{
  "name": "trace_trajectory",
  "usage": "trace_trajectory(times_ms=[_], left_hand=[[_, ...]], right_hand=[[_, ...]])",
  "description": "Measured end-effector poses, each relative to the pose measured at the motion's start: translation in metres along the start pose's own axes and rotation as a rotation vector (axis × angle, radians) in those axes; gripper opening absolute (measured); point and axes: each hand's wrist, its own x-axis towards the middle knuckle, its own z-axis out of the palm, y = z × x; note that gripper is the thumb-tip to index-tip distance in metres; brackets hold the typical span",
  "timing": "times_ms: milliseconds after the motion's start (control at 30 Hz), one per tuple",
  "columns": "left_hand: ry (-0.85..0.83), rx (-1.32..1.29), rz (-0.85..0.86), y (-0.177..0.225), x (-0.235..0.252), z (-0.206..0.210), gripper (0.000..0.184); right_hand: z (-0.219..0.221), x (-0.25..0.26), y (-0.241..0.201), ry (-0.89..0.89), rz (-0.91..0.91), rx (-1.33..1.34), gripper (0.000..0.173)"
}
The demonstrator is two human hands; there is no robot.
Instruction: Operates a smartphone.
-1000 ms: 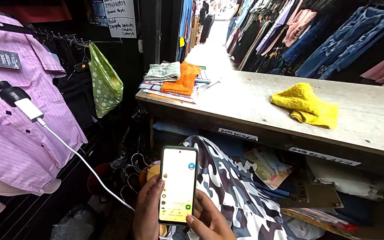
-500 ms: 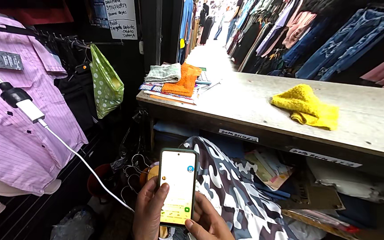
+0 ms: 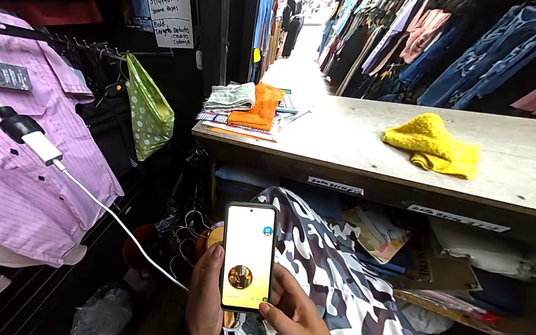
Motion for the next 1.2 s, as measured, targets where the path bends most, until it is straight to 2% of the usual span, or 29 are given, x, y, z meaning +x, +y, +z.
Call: trace_trajectory(times_ms=[400, 767, 1200], left_hand=[[-0.024, -0.019, 0.009, -0.0021, 0.0006, -0.0029, 0.043], [-0.029, -0.025, 0.023, -0.0029, 0.001, -0.003, 0.043], [-0.018, -0.032, 0.013, -0.0021, 0.0008, -0.0021, 0.043]], right_hand=[[0.0004, 0.0002, 0.002, -0.002, 0.018, 0.013, 0.062], [0.0025, 0.0003, 0.0036, -0.004, 0.034, 0.025, 0.075], [0.0036, 0.0007, 0.004, 0.004, 0.036, 0.045, 0.076]])
